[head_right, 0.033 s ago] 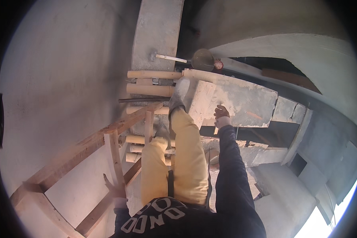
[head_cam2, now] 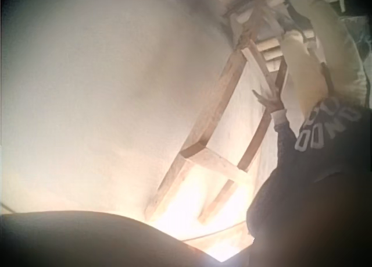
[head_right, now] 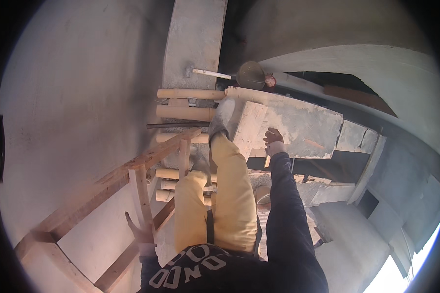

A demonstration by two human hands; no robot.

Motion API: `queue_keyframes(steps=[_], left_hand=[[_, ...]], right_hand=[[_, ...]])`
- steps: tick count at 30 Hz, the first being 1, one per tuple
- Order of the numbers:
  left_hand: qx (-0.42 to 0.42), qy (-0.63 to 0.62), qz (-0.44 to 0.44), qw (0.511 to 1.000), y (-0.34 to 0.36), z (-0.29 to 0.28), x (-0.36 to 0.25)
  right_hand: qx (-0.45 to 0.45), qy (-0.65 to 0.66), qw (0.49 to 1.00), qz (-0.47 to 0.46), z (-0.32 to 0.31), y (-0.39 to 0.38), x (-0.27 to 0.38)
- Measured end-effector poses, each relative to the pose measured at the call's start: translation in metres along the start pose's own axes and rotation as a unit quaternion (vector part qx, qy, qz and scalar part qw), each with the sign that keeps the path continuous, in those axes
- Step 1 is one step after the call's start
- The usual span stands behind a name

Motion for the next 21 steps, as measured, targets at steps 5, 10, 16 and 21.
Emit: queue_keyframes(steps=[5,10,16,21], left_hand=[[-0.056,-0.287,0.009,0.956,0.087,0.014,-0.075],[-0.07,-0.39,-0.064,0.916,0.117,0.067,-0.069],[-0.116,-0.342,-0.137,0.922,0.085,0.054,-0.01],[-0.127,-0.2,-0.181,0.954,0.084,0.041,-0.036]], right_hand=[[-0.042,0.133,0.99,0.001,0.063,0.12,0.041],[-0.131,0.197,0.969,0.064,0.102,0.264,0.062],[-0.069,-0.411,0.886,-0.202,0.072,0.428,-0.016],[-0.113,-0.525,0.838,-0.094,0.071,0.456,-0.01]])
Point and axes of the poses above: each hand's wrist, its own y-axis towards the middle knuckle, its own z-axis out of the palm, x = y × z, the point moved 2 cm from there along y, towards the middle knuckle, and after that the axes turned 3 degrees about -z, right-handed, at the moved point
